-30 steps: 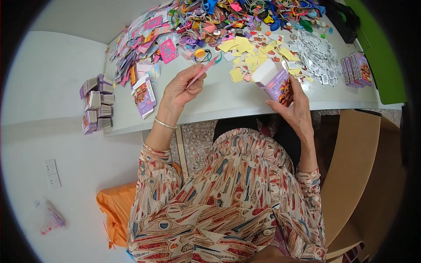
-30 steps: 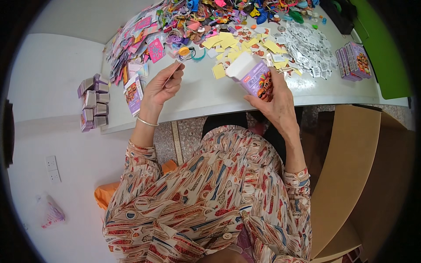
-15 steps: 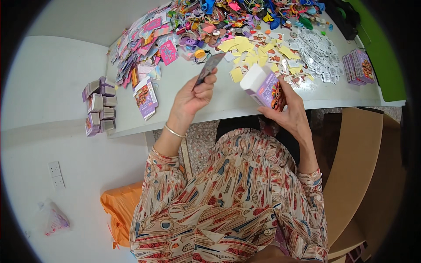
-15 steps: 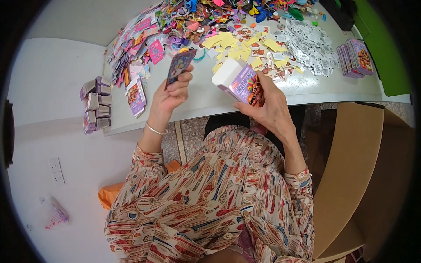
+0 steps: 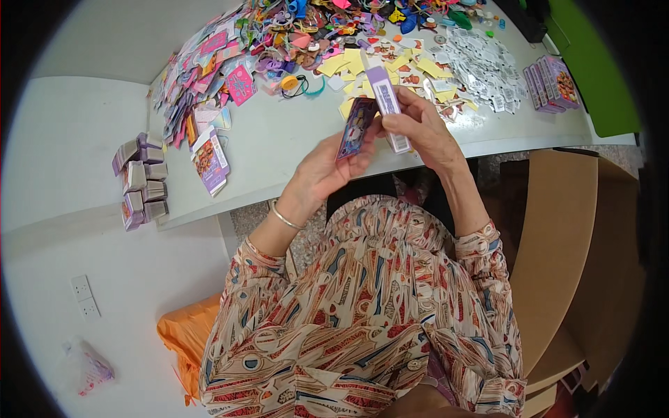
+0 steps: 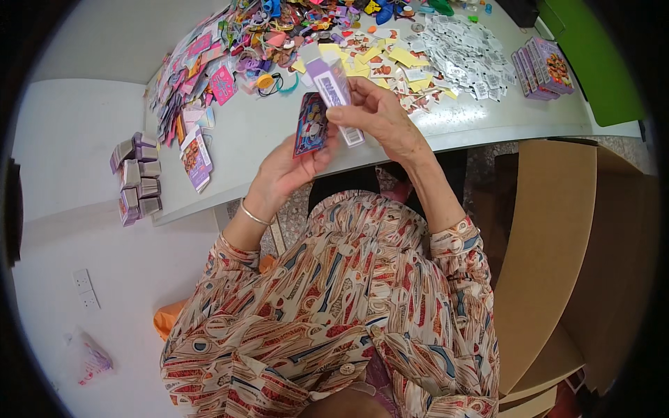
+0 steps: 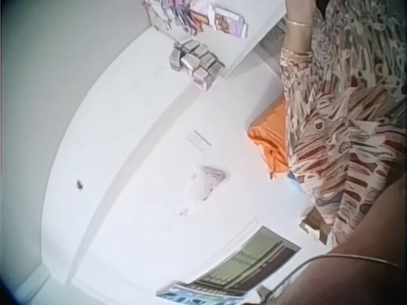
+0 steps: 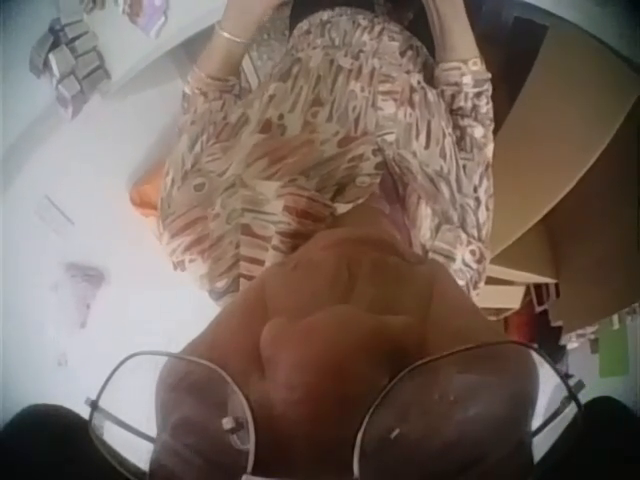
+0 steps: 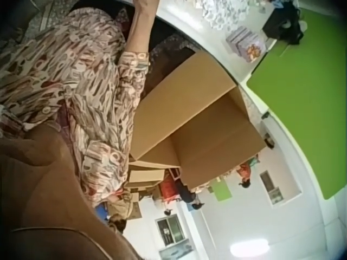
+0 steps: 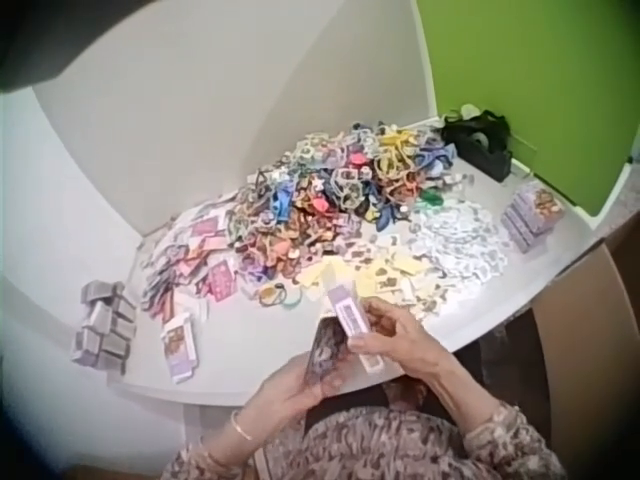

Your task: Packaging small colorful items into pink bags and then placing them into cardboard boxes.

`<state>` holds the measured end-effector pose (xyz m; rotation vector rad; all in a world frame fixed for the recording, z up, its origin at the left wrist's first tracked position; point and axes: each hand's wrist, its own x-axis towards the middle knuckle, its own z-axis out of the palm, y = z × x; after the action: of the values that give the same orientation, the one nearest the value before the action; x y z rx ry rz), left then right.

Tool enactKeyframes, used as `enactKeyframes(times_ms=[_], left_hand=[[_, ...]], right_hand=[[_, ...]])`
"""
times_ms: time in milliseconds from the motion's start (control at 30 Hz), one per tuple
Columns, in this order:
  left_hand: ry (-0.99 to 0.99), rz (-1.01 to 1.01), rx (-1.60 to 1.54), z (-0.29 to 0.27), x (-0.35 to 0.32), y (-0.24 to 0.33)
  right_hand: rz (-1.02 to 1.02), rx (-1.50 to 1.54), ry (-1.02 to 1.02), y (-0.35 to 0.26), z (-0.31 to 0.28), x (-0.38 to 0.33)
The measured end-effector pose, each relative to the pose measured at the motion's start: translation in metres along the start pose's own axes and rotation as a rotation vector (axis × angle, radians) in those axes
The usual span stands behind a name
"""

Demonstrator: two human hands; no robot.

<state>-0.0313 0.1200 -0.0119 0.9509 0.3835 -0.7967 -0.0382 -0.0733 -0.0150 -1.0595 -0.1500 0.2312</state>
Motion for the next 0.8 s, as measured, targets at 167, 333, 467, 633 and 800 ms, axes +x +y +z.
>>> enactKeyframes(times_ms=[167,333,467,633,800], left_hand=[[0.055,0.476,0.448,-0.011,-0.003,0.014],[0.11,0.753,0.845,-0.021,-0.002,0.021],[0.127,0.669,0.713,-0.023,-0.001,0.026],[0.086,0.562,0.567,-0.029,0.005,0.026],[0.086,0.571,0.574,-0.026,0.005,0.024]], right_hand=[[0.068,-0.054,0.195,0.001,0.0,0.004],[0.096,-0.038,0.193,0.004,-0.005,0.004],[0.145,0.114,0.129,0.005,-0.012,-0.002],[0.085,0.194,0.073,0.002,-0.014,-0.007],[0.057,0.214,0.043,0.004,-0.018,-0.01]])
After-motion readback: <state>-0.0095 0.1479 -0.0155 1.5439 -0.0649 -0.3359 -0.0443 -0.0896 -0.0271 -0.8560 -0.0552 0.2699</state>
